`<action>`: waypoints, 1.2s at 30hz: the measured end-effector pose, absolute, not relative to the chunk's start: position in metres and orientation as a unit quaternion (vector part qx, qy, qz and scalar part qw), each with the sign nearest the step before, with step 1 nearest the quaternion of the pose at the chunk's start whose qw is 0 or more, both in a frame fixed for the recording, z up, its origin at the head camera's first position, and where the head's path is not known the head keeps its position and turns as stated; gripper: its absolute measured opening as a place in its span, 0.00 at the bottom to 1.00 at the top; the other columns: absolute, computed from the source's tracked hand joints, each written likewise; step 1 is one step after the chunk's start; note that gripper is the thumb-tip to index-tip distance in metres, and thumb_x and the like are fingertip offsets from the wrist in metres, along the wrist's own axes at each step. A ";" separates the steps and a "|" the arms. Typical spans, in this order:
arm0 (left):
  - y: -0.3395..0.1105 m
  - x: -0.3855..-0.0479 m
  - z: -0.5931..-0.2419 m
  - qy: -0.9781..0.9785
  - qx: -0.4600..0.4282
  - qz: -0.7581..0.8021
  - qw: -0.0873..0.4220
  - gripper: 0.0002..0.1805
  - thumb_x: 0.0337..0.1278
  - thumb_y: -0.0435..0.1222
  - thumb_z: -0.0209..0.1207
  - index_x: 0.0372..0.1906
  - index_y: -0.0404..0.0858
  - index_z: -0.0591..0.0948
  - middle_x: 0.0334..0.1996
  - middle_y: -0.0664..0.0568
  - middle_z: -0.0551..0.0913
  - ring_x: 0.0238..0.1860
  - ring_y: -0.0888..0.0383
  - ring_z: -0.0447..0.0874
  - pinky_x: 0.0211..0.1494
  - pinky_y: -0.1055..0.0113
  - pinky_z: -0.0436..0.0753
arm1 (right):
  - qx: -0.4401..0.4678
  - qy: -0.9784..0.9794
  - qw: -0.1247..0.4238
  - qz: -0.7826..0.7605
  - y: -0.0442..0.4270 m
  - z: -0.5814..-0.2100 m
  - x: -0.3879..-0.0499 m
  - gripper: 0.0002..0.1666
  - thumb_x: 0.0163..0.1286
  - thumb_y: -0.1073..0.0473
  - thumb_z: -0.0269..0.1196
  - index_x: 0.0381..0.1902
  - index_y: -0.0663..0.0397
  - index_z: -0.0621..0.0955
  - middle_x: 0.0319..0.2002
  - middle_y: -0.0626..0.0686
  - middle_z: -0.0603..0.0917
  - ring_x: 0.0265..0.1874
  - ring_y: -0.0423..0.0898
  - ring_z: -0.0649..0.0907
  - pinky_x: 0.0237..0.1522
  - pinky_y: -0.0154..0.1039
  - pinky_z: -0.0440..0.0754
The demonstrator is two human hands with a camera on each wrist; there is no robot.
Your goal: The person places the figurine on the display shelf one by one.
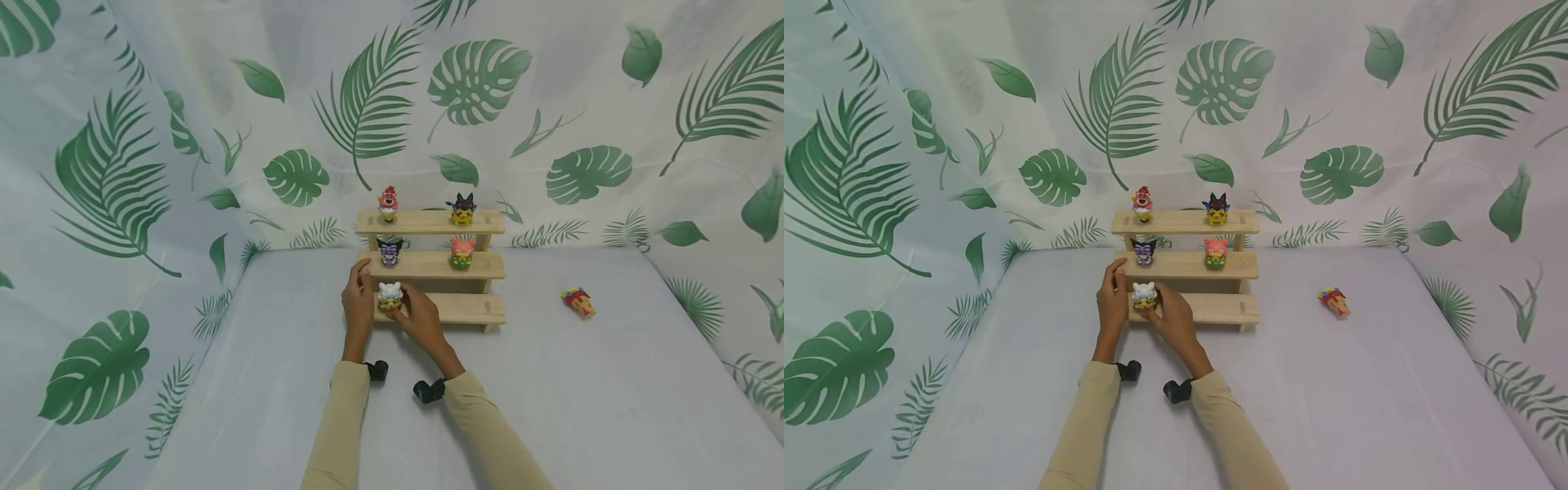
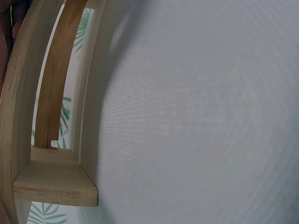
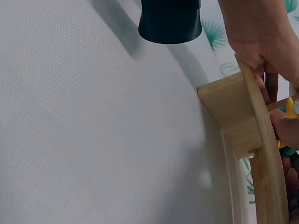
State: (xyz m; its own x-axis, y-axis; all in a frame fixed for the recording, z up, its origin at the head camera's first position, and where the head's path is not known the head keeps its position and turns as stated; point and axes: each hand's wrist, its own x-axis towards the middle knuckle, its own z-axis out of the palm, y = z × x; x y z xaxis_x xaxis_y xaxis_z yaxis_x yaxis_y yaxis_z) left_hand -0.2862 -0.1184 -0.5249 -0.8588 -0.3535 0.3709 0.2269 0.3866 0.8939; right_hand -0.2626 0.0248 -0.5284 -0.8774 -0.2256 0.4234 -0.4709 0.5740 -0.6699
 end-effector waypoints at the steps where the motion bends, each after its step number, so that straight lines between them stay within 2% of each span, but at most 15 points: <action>1: -0.118 -0.286 -0.525 -0.790 0.040 -0.553 0.263 0.19 0.77 0.46 0.44 0.61 0.47 0.77 0.60 0.50 0.80 0.59 0.52 0.80 0.57 0.52 0.80 | 0.198 -0.875 0.150 0.416 0.024 -0.528 -0.262 0.34 0.56 0.56 0.75 0.59 0.61 0.76 0.45 0.59 0.85 0.40 0.51 0.83 0.42 0.48 0.79; 8: -0.118 -0.287 -0.526 -0.785 0.036 -0.554 0.275 0.18 0.76 0.45 0.45 0.60 0.47 0.78 0.58 0.50 0.82 0.56 0.51 0.82 0.55 0.52 0.81 | 0.180 -0.884 0.148 0.406 0.022 -0.531 -0.263 0.35 0.55 0.54 0.75 0.59 0.59 0.77 0.46 0.58 0.85 0.43 0.52 0.84 0.45 0.50 0.80; 13: -0.118 -0.287 -0.527 -0.785 0.037 -0.553 0.277 0.18 0.77 0.46 0.45 0.60 0.47 0.78 0.59 0.51 0.81 0.58 0.52 0.81 0.56 0.52 0.81 | 0.180 -0.884 0.156 0.403 0.022 -0.532 -0.262 0.36 0.54 0.54 0.76 0.58 0.58 0.76 0.44 0.57 0.85 0.41 0.51 0.84 0.43 0.49 0.80; 25: -0.119 -0.288 -0.527 -0.788 0.041 -0.555 0.263 0.19 0.77 0.48 0.43 0.61 0.49 0.77 0.60 0.51 0.81 0.56 0.51 0.82 0.55 0.51 0.81 | 0.172 -0.887 0.150 0.402 0.021 -0.531 -0.263 0.35 0.53 0.54 0.76 0.58 0.56 0.77 0.43 0.55 0.85 0.41 0.50 0.83 0.44 0.50 0.79; 36: -0.119 -0.288 -0.527 -0.788 0.047 -0.559 0.255 0.19 0.76 0.49 0.43 0.61 0.50 0.77 0.60 0.53 0.80 0.59 0.53 0.80 0.58 0.53 0.80 | 0.176 -0.889 0.154 0.394 0.021 -0.531 -0.262 0.37 0.53 0.52 0.76 0.59 0.56 0.76 0.43 0.55 0.85 0.41 0.51 0.84 0.45 0.50 0.79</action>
State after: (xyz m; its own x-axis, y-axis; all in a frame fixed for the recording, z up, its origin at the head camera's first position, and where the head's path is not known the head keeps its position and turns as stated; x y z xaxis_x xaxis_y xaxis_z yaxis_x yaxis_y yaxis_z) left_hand -0.2879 -0.1191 -0.5268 -0.8652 -0.3590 0.3499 0.2115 0.3714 0.9041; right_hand -0.2618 0.0214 -0.5311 -0.8905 -0.1916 0.4127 -0.4344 0.6280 -0.6457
